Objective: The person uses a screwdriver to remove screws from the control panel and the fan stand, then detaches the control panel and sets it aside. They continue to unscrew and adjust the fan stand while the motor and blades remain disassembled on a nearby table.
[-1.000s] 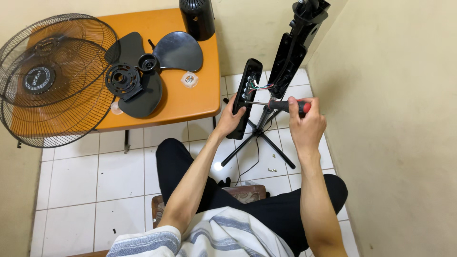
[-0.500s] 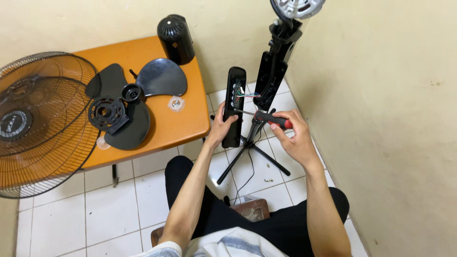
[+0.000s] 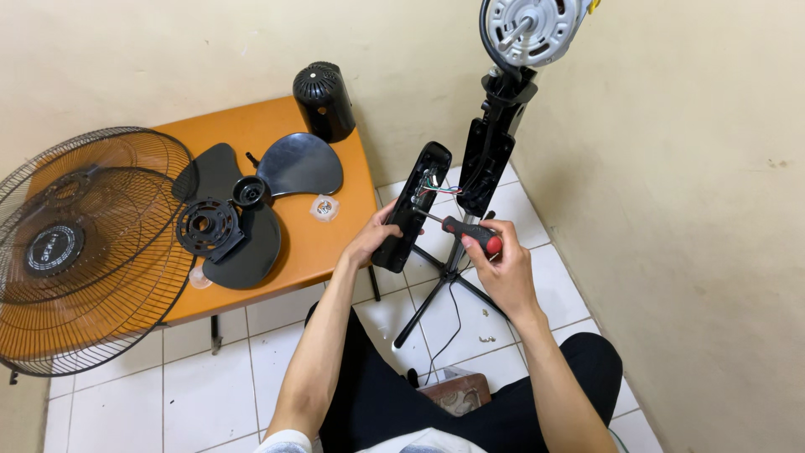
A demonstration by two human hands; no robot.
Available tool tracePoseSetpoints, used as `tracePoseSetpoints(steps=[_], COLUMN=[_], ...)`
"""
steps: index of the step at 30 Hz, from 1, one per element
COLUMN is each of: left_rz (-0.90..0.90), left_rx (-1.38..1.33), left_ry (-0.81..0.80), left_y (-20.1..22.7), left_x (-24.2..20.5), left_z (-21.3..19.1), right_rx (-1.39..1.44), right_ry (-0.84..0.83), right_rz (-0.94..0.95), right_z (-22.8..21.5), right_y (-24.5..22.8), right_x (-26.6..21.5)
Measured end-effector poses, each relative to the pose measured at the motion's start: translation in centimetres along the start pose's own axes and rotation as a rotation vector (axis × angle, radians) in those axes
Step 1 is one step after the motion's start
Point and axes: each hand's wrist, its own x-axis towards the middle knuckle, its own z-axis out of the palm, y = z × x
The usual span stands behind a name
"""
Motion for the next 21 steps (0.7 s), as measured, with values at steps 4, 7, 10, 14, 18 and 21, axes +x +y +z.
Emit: tracePoseSetpoints(steps=[4, 7, 10, 14, 18, 21], left_rz=[-0.021, -0.054, -0.056, -0.005, 0.309, 0.3], left_rx=[-0.101, -0.167, -0.239, -0.218, 0.06, 0.739], left_ry=[-0.027, -0.04, -0.023, 0.057, 0.148, 0.397], left_y=[-0.1, -0.5, -1.4, -2.8, -4.0, -3.4], left_x=[0.1, 0.2, 0.5, 1.7, 1.4, 0.1], left_z=[-0.1, -0.7, -1.6, -2.2, -0.9, 0.3], right_rx=[-0.128, -0.186, -0.159, -0.037, 0.094, 0.153], right_ry=[0.046, 0.096, 0.109, 0.153, 0.181, 0.184], right_rz=[0.004, 0.005, 0.061, 0.053, 0.078, 0.101], right_z=[0.9, 1.3, 1.7, 2.3, 3.6, 4.0], right_y=[0.2, 0.1, -0.2, -0.6, -0.6, -0.2], right_x=[0.2, 0.5, 0.8, 0.8, -0.4, -1.4])
